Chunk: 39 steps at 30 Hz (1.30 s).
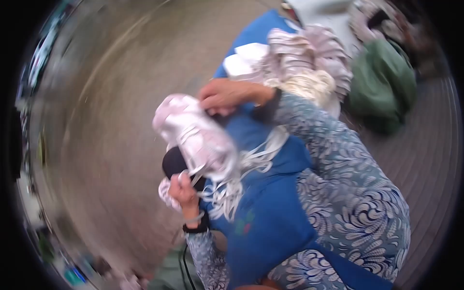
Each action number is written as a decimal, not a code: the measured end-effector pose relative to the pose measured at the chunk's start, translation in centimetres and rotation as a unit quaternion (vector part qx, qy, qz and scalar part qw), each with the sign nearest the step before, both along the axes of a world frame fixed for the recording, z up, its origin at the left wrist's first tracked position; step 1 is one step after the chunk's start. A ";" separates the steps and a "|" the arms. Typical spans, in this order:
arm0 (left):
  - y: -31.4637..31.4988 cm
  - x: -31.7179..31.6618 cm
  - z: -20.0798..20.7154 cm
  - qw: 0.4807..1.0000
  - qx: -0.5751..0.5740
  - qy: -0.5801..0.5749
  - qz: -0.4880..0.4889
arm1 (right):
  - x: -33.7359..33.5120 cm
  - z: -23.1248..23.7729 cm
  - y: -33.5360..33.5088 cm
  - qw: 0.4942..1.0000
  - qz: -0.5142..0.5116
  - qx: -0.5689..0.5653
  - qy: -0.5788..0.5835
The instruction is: The recorder is lacing a pair of pink and white sneakers.
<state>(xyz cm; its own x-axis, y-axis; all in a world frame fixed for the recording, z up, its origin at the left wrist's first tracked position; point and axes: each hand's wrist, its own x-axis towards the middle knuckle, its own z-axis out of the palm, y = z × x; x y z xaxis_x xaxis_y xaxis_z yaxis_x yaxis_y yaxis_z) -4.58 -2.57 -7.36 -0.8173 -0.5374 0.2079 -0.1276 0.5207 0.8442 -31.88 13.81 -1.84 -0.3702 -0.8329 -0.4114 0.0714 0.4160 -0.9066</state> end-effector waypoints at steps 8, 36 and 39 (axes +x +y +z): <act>-0.8 -1.2 3.8 0.977 0.129 -0.165 -0.027 | 1.2 1.5 5.7 0.998 -0.010 -0.054 0.021; 0.2 0.1 4.6 0.950 0.275 -0.138 -0.051 | -1.4 -7.0 18.6 0.804 -0.316 0.104 0.493; 1.5 0.5 6.3 0.940 0.285 -0.152 -0.113 | 0.0 0.3 12.5 0.911 -0.301 -0.043 0.277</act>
<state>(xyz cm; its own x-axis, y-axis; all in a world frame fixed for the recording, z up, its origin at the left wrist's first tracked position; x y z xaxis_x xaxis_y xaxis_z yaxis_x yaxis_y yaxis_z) -4.06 -1.08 -1.09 -0.8992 -0.2964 -0.3218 -0.3480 0.0387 0.9367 -31.90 26.34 -1.53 -0.9020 -0.4303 0.0356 -0.2159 0.3781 -0.9002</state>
